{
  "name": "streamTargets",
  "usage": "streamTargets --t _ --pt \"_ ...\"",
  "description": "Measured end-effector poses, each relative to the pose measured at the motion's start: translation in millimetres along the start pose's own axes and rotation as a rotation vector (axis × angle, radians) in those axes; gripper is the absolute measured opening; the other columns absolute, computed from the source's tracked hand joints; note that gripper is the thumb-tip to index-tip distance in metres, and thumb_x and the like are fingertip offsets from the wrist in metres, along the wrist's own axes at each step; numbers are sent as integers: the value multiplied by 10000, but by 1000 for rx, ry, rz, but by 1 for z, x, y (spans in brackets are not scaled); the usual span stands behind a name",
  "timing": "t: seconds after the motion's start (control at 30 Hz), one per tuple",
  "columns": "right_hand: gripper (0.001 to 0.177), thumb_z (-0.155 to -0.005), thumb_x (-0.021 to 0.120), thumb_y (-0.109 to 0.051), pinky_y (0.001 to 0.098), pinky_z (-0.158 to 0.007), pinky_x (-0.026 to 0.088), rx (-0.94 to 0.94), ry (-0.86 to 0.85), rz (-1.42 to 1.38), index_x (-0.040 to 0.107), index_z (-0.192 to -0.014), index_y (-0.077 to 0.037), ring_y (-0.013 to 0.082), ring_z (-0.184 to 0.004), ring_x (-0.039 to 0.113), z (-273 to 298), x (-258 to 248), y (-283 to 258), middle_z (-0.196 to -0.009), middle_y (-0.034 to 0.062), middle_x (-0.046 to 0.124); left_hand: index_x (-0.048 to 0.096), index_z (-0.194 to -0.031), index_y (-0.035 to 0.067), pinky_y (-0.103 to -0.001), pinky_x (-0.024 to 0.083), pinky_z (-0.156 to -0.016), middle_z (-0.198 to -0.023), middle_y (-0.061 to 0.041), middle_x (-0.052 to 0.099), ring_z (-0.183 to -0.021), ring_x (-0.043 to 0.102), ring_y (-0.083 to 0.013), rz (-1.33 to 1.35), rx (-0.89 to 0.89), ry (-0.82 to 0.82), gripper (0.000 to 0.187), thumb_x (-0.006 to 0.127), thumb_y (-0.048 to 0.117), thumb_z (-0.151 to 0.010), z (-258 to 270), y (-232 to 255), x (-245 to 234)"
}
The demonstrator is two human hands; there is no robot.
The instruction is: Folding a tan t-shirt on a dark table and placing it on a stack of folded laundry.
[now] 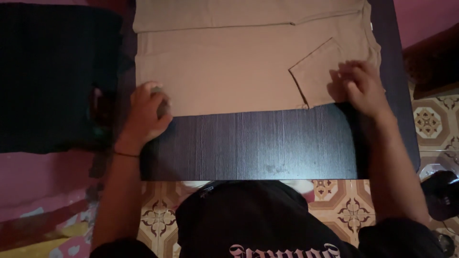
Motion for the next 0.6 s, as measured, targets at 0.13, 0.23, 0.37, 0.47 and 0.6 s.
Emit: streamTargets --t 0.13,0.23,0.37,0.47,0.6 --pt "444 -880 496 -27 479 -1092 417 102 -155 -40 663 -1277 78 431 -1331 506 22 -3 -2 -1437 267 542 602 -982 76 -514 271 -1181 -1520 -151 469 -1472 365 -409 22 -14 -128 282 717 122 -728 12 -9 -1" --pt "477 -817 599 1 468 -1085 443 80 -165 15 704 -1280 48 404 -1353 528 36 -10 -1 -1443 245 564 610 -1040 28 -531 241 -1226 -1577 -151 481 -1530 333 -398 -11 -50 -147 295 721 153 -797 21 -17 -3" --pt "406 -862 736 11 473 -1055 482 67 -87 201 747 -1267 14 401 -1285 586 55 -20 16 -1423 229 619 657 -1029 -38 -474 283 -1233 -1510 -193 556 -1507 400 -369 34 -119 -90 219 705 164 -957 28 -13 -20" --pt "279 -940 722 56 462 -1022 506 32 -13 178 748 -1218 46 410 -1193 630 57 -30 -2 -1346 242 646 677 -1008 -55 -453 332 -1194 -1451 -218 611 -1471 454 -394 72 -164 -26 168 693 108 -969 29 1 -34" --pt "222 -926 735 91 468 -957 527 -59 45 207 767 -1145 68 417 -1107 663 48 -33 -7 -1252 252 694 665 -1032 -108 -433 411 -1147 -1379 -212 638 -1370 543 -384 46 -100 71 213 670 104 -1014 26 -4 -34"
Point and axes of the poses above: each hand's wrist, its own z-axis away from the middle knuckle, its own x-axis out of the palm, y = z × x, the point moved 7 cm from there along -z, towards the middle knuckle
